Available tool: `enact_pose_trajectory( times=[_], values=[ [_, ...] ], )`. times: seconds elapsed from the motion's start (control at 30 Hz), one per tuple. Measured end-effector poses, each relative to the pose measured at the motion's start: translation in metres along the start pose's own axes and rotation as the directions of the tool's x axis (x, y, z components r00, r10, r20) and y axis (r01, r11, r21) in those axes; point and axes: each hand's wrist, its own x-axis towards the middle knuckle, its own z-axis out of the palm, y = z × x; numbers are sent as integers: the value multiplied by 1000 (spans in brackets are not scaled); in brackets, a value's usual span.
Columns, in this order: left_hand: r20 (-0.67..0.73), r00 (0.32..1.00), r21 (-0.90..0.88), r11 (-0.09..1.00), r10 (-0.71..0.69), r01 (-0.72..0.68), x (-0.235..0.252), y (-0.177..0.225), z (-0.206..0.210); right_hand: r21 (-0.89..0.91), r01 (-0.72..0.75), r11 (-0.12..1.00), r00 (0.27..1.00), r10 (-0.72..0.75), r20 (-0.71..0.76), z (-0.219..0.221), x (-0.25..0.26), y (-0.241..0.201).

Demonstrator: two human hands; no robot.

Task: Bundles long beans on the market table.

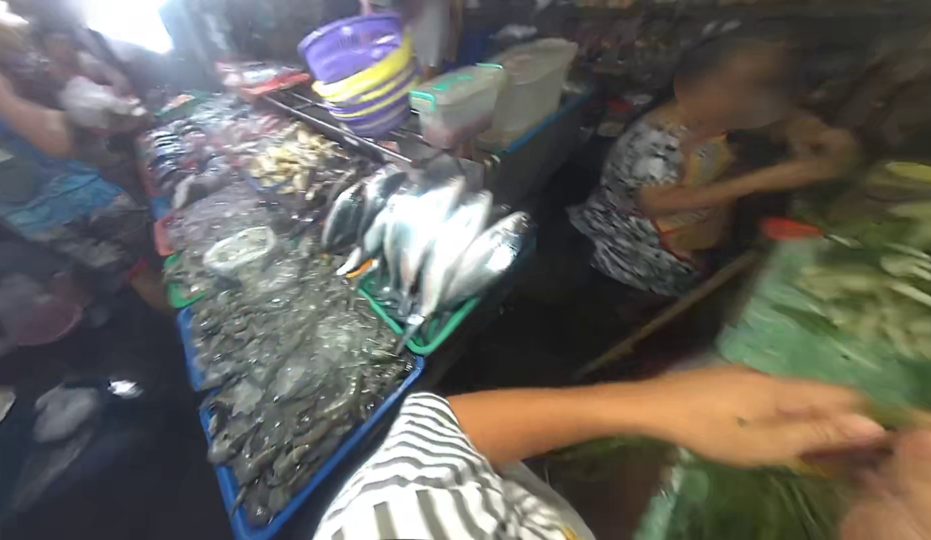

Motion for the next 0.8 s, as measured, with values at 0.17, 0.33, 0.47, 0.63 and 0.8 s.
enact_pose_trajectory(
  times=[0.17,0.33,0.47,0.63,0.8],
  values=[
    [37,992,-90,989,-117,120,-8,-11,11,-143,12,990,974,-44,-220,8,-8,0],
    [61,997,-35,998,-41,43,-10,-32,24,-90,-37,995,948,7,-317,3,-15,0],
    [52,999,-2,1000,-2,2,-11,-35,28,-30,-4,1000,935,-6,-354,1,-23,-2],
    [-26,997,-128,990,-70,66,-12,-42,32,58,-87,994,944,101,-315,6,-35,-7],
    [-96,992,-168,984,-84,67,-12,-38,39,-231,-142,963,924,45,-380,22,-43,-3]
  ],
)
